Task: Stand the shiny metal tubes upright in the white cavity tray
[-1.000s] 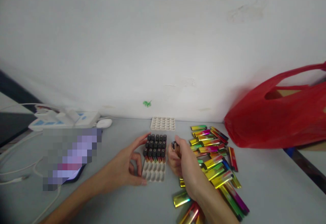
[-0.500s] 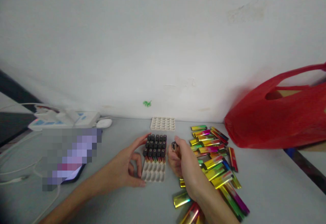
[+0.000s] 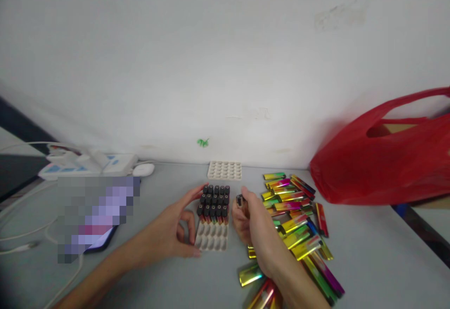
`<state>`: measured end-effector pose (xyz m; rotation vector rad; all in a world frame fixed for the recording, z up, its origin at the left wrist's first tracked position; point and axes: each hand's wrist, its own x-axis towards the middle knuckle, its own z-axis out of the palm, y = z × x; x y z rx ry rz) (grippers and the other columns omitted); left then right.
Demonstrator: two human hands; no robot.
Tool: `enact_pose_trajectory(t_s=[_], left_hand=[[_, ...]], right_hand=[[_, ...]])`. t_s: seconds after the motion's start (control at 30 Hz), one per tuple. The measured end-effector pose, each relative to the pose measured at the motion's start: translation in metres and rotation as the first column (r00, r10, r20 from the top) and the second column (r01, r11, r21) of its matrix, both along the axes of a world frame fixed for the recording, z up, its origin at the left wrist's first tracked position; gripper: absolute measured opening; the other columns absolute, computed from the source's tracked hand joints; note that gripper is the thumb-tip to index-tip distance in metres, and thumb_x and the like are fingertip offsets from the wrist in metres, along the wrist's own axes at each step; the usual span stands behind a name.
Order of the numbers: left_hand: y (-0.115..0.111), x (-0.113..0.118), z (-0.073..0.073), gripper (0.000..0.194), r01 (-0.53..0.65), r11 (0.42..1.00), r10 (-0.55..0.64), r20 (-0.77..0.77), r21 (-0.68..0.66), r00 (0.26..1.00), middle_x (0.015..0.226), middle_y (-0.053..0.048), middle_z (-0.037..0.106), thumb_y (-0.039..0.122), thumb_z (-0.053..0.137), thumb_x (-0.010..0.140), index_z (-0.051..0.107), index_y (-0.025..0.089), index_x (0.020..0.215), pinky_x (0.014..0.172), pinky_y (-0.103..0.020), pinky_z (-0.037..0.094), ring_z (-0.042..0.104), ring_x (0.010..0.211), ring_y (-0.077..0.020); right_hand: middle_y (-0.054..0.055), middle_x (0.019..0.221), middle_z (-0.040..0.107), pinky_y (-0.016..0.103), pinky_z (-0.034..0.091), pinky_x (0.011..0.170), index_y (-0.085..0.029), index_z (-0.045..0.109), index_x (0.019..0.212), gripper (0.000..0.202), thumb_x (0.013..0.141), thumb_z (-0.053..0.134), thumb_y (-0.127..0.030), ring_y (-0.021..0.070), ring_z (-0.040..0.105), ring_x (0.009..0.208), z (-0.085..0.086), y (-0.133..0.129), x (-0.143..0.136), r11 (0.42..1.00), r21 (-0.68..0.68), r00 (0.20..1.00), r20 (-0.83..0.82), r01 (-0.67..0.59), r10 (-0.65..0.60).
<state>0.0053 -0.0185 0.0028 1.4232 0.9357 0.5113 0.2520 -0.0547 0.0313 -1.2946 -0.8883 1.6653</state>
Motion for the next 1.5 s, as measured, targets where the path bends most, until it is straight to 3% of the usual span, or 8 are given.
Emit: enact_pose_trajectory(t_s=[0.2, 0.4, 0.67, 0.87, 1.07, 1.23, 1.33, 1.5], left_hand=[[0.001, -0.002, -0.003, 0.139, 0.013, 1.000, -0.013, -0.015, 0.026, 1.000, 0.136, -0.012, 0.069, 0.015, 0.105, 0.064, 0.025, 0.039, 0.175, 0.058, -0.021, 0.059, 0.072, 0.072, -0.0128], [0.003, -0.001, -0.004, 0.137, 0.003, 0.998, -0.003, 0.003, 0.055, 1.000, 0.174, -0.019, 0.039, 0.015, 0.107, 0.061, 0.032, 0.045, 0.172, 0.056, -0.022, 0.061, 0.073, 0.071, -0.0092], [0.001, 0.003, -0.006, 0.137, -0.034, 0.999, 0.035, -0.013, 0.027, 0.999, 0.152, -0.017, 0.063, 0.016, 0.105, 0.062, 0.031, 0.037, 0.175, 0.047, -0.021, 0.056, 0.067, 0.066, -0.0110], [0.001, 0.004, -0.005, 0.136, -0.042, 0.998, 0.043, -0.004, 0.037, 0.999, 0.161, -0.017, 0.058, 0.016, 0.105, 0.061, 0.032, 0.039, 0.173, 0.050, -0.021, 0.057, 0.069, 0.069, -0.0112], [0.003, 0.002, -0.010, 0.133, -0.001, 0.991, 0.001, 0.004, 0.136, 1.000, 0.166, -0.018, 0.053, 0.023, 0.107, 0.065, 0.031, 0.039, 0.173, 0.055, -0.023, 0.058, 0.071, 0.069, -0.0107], [0.003, 0.002, -0.012, 0.132, 0.004, 0.992, -0.005, 0.004, 0.123, 1.000, 0.125, -0.010, 0.077, 0.028, 0.107, 0.067, 0.030, 0.030, 0.174, 0.057, -0.023, 0.055, 0.070, 0.071, -0.0151], [0.002, 0.003, -0.011, 0.131, 0.009, 0.994, -0.009, 0.002, 0.110, 1.000, 0.095, 0.000, 0.076, 0.026, 0.106, 0.069, 0.029, 0.026, 0.174, 0.058, -0.024, 0.054, 0.068, 0.068, -0.0167], [0.003, 0.002, -0.010, 0.134, 0.024, 0.995, -0.023, -0.008, 0.096, 1.000, 0.084, 0.004, 0.072, 0.030, 0.108, 0.067, 0.027, 0.025, 0.174, 0.058, -0.025, 0.054, 0.069, 0.068, -0.0192]], right_hand=[[-0.009, 0.056, 0.030, 0.025, 0.016, 0.047, -0.024, 0.050, 0.071, 0.064, 0.099, 0.054, -0.081, 0.0098, 0.020, 0.050, -0.001, 0.002, 0.000, 0.983, 0.165, 0.997, -0.005, 0.079, -0.080], [-0.004, 0.073, 0.055, 0.028, 0.040, 0.057, -0.024, 0.067, 0.111, 0.044, 0.114, 0.047, -0.064, 0.0146, 0.048, 0.060, 0.018, -0.005, -0.006, 0.870, 0.470, 0.953, 0.165, 0.149, -0.253], [0.002, 0.111, 0.067, 0.035, 0.049, 0.095, -0.031, 0.073, 0.119, 0.018, 0.114, 0.059, -0.041, 0.0215, 0.065, 0.106, 0.013, -0.012, -0.004, 0.693, 0.721, 0.877, 0.326, 0.010, -0.352], [-0.003, 0.091, 0.064, 0.032, 0.046, 0.078, -0.032, 0.074, 0.119, 0.011, 0.109, 0.072, -0.030, 0.0186, 0.062, 0.085, 0.017, -0.016, -0.005, 0.609, 0.760, 0.848, 0.462, -0.227, -0.261], [-0.001, 0.092, 0.076, 0.041, 0.045, 0.092, -0.026, 0.076, 0.116, 0.014, 0.103, 0.081, -0.029, 0.0218, 0.067, 0.089, 0.018, -0.017, -0.011, 0.471, 0.772, 0.746, 0.594, -0.426, -0.299], [0.002, 0.095, 0.082, 0.043, 0.044, 0.088, -0.025, 0.078, 0.109, 0.008, 0.103, 0.080, -0.029, 0.0258, 0.070, 0.093, 0.014, -0.015, -0.012, 0.454, 0.718, 0.674, 0.680, -0.529, -0.290], [0.004, 0.101, 0.084, 0.044, 0.043, 0.091, -0.025, 0.080, 0.111, 0.009, 0.103, 0.080, -0.029, 0.0266, 0.071, 0.096, 0.011, -0.014, -0.011, 0.440, 0.687, 0.635, 0.717, -0.578, -0.287], [0.006, 0.107, 0.086, 0.046, 0.041, 0.095, -0.025, 0.082, 0.113, 0.013, 0.101, 0.082, -0.030, 0.0284, 0.072, 0.100, 0.006, -0.014, -0.010, 0.450, 0.648, 0.604, 0.753, -0.615, -0.260]])
